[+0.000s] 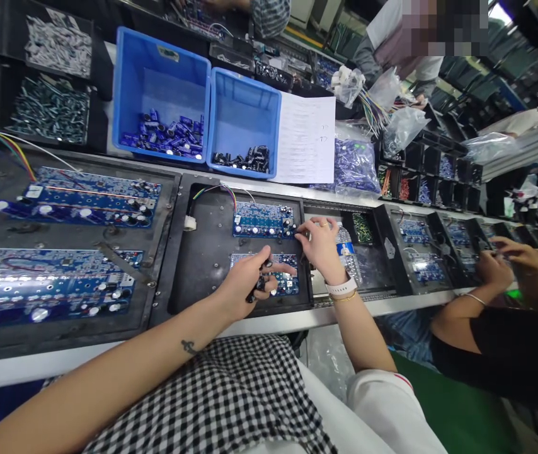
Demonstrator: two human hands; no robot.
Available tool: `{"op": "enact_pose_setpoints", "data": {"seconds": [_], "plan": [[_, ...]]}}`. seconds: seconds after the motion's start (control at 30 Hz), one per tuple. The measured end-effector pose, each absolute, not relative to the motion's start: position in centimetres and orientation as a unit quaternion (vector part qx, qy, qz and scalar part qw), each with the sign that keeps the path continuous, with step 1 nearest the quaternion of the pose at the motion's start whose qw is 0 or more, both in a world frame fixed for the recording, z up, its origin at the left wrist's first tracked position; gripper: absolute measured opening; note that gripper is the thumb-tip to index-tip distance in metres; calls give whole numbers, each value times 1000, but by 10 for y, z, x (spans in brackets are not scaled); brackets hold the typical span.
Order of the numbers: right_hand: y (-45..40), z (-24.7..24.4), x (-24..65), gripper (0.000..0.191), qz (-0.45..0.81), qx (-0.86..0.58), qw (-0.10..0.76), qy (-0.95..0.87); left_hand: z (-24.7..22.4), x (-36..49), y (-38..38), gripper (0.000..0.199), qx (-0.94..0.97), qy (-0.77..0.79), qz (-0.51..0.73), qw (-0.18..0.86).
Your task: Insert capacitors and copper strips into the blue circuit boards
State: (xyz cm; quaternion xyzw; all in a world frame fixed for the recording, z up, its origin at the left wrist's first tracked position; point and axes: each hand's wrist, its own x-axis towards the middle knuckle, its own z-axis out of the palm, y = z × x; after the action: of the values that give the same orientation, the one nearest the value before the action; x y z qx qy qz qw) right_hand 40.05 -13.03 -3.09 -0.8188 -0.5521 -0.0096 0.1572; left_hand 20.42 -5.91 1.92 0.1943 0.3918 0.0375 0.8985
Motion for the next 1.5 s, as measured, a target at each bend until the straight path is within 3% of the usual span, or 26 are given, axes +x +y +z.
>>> {"op": "enact_pose_setpoints", "data": {"seconds": [0.4, 0.7, 0.9, 1.0, 1.27, 1.5], "plan": [[-133, -42, 398, 7, -44, -825, 184, -532, 17, 204, -53, 20, 203, 398, 78, 891], [-137, -37, 391, 16, -69, -781, 138, -605, 7, 205, -51, 21, 204, 398, 107, 888], [-152, 14, 348, 26, 46, -761, 282, -583, 11, 206, -55, 15, 213, 389, 110, 889], [-165, 36, 329, 24, 109, -730, 306, -601, 17, 207, -63, 13, 211, 391, 86, 892], [-207, -3, 350, 22, 142, -770, 229, -578, 9, 187, -100, 13, 168, 423, -151, 877], [-206, -23, 352, 25, 148, -762, 133, -616, -1, 179, -110, 23, 178, 406, -156, 883]]}}
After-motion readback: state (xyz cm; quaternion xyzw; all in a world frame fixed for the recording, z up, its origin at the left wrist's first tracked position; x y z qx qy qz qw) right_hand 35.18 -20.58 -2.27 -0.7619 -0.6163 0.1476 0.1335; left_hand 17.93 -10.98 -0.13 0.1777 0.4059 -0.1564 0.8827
